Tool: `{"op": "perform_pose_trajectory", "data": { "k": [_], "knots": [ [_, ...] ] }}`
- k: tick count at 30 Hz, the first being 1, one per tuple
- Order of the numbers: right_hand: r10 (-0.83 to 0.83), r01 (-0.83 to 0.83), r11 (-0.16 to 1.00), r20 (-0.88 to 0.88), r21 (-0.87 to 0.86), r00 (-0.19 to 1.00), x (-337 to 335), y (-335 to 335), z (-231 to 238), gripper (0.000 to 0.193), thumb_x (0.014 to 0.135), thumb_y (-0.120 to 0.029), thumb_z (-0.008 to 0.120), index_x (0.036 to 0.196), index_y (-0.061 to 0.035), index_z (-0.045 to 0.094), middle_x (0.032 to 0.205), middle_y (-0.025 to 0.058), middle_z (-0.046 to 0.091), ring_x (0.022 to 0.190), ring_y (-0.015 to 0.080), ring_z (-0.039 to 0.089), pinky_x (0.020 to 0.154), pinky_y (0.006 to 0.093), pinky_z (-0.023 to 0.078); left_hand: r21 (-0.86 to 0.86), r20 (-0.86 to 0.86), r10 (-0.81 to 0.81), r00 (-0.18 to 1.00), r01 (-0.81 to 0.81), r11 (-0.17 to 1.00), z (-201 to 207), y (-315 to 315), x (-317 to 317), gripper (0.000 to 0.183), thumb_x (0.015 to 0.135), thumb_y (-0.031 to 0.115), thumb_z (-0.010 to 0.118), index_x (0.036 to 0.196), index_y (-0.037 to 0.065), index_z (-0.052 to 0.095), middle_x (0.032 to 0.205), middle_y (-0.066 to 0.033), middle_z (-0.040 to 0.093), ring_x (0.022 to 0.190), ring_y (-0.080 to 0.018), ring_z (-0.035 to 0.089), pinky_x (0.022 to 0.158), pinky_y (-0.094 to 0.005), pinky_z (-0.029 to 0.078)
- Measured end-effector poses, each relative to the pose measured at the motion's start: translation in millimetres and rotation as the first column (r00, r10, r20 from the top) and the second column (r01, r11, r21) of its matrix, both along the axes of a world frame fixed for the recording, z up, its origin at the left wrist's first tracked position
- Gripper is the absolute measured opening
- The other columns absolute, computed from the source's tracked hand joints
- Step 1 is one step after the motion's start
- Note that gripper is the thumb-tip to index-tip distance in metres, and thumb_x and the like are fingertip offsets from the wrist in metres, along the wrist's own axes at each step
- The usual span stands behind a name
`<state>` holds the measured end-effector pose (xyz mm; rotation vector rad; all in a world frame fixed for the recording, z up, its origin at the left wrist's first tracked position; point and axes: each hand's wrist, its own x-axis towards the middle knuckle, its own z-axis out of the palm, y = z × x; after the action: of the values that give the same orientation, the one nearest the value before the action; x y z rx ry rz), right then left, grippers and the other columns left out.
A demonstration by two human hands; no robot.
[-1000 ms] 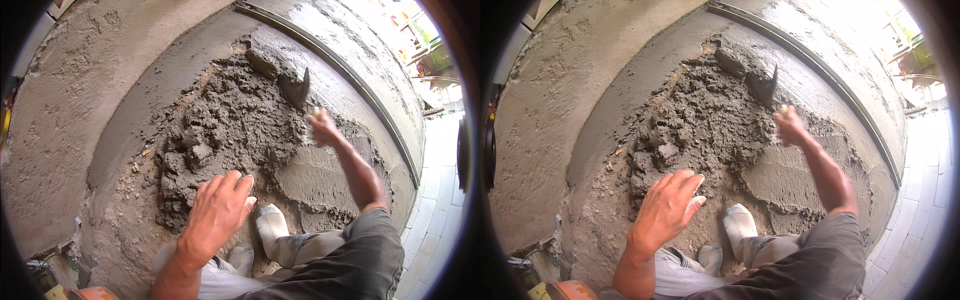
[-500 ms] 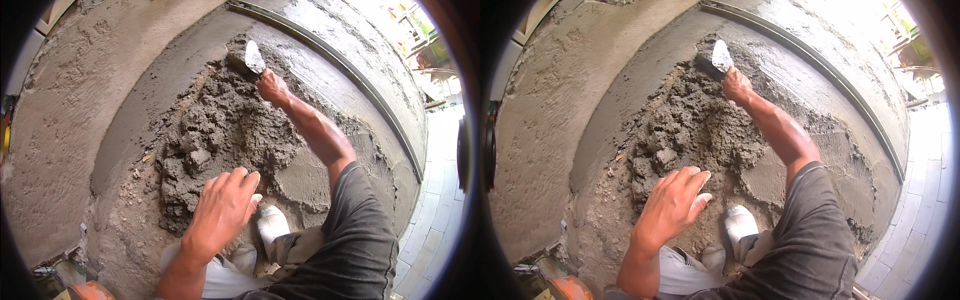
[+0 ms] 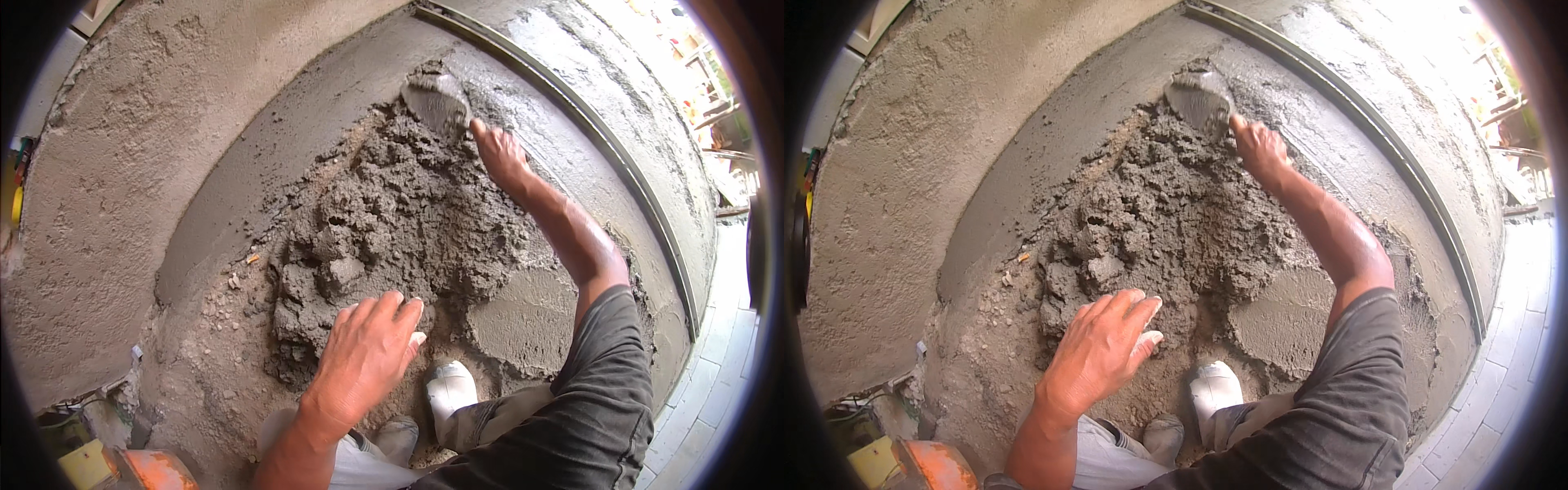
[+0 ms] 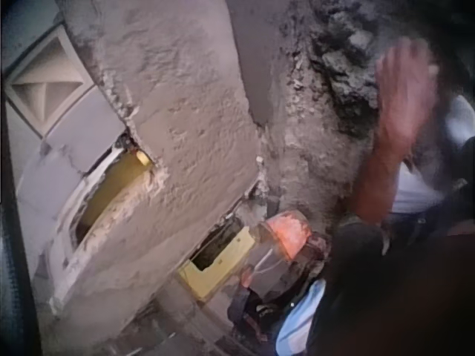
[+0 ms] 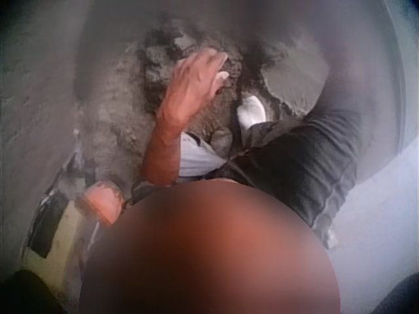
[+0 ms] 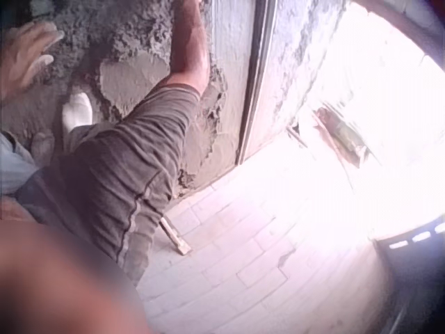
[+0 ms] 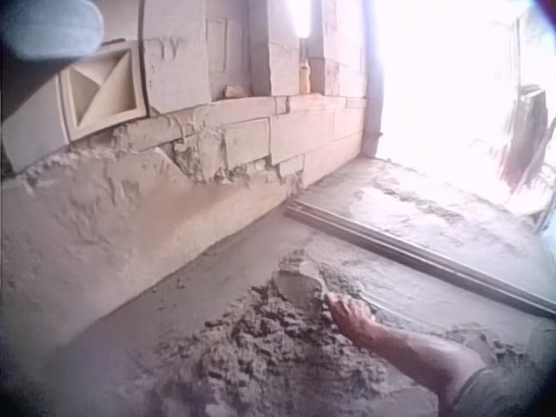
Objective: The person spreads wet concrete on a floor using a trowel and then levels the surface with a long straightedge. Another person assists by pouring additional concrete from a bucket.
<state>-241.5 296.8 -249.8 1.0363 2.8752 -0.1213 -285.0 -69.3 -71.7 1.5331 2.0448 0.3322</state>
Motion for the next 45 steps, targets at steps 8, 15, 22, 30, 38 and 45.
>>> {"op": "perform_pose_trajectory", "data": {
  "k": [8,15,22,30,38,45],
  "knots": [
    [-0.140,0.138,0.989,-0.027,-0.049,0.990,-67,91,-28,0.032,0.101,-0.009,0.027,0.129,-0.0010,0.041,0.096,0.0225,0.062,0.075,0.0259,0.063,0.057,0.0313,0.055,-0.024,-0.002,0.048,0.999,-0.048,0.999,-9,-2,-6,0.041,0.090,0.026,0.063,0.124,0.006,0.057,0.121,-0.0130,0.056,0.108,-0.0299,0.057,0.092,-0.0422,0.044],
    [-0.051,0.069,0.872,0.051,-0.484,0.997,-54,11,2,0.026,0.102,-0.015,0.037,0.124,-0.0034,0.046,0.087,0.0119,0.060,0.061,0.0141,0.054,0.045,0.0255,0.046,-0.050,0.003,0.083,0.997,-0.083,0.995,-2,-8,-6,0.041,0.089,0.025,0.064,0.124,0.005,0.058,0.120,-0.0132,0.057,0.109,-0.0299,0.057,0.092,-0.0420,0.044],
    [0.033,-0.053,0.988,0.141,0.143,0.989,-6,57,-10,0.015,0.101,-0.008,0.040,0.114,-0.0112,0.048,0.069,0.0065,0.057,0.047,0.0128,0.050,0.034,0.0258,0.042,-0.089,0.025,0.052,0.998,-0.049,0.995,-2,3,-1,0.041,0.088,0.024,0.065,0.124,0.005,0.057,0.120,-0.0131,0.057,0.110,-0.0300,0.056,0.092,-0.0416,0.044],
    [-0.290,0.291,0.957,-0.048,0.021,0.956,-75,122,-7,0.040,0.102,-0.033,0.030,0.127,-0.0115,0.053,0.117,0.0208,0.064,0.111,0.0347,0.063,0.093,0.0482,0.049,-0.149,-0.014,0.175,0.985,-0.175,0.973,-12,-16,-14,0.041,0.088,0.024,0.066,0.124,0.006,0.058,0.121,-0.0133,0.057,0.111,-0.0305,0.057,0.094,-0.0412,0.044],
    [-0.026,0.067,0.932,0.120,-0.356,0.992,-54,290,-69,0.014,0.084,-0.011,0.055,0.094,-0.0068,0.063,0.099,0.0088,0.062,0.089,0.0215,0.060,0.073,0.0379,0.051,-0.070,-0.031,0.267,0.963,-0.268,0.961,-12,-45,-29,0.040,0.086,0.021,0.068,0.122,0.004,0.060,0.120,-0.0139,0.059,0.112,-0.0318,0.056,0.095,-0.0415,0.044],
    [0.202,-0.181,0.947,0.054,-0.264,0.978,-8,138,-59,0.024,0.090,-0.012,0.050,0.112,-0.0058,0.055,0.095,0.0118,0.064,0.094,0.0240,0.060,0.081,0.0362,0.052,-0.056,-0.076,0.250,0.965,-0.254,0.965,2,-35,-25,0.040,0.086,0.018,0.068,0.122,0.004,0.059,0.120,-0.0137,0.059,0.112,-0.0322,0.056,0.095,-0.0419,0.045]
  ]
}}
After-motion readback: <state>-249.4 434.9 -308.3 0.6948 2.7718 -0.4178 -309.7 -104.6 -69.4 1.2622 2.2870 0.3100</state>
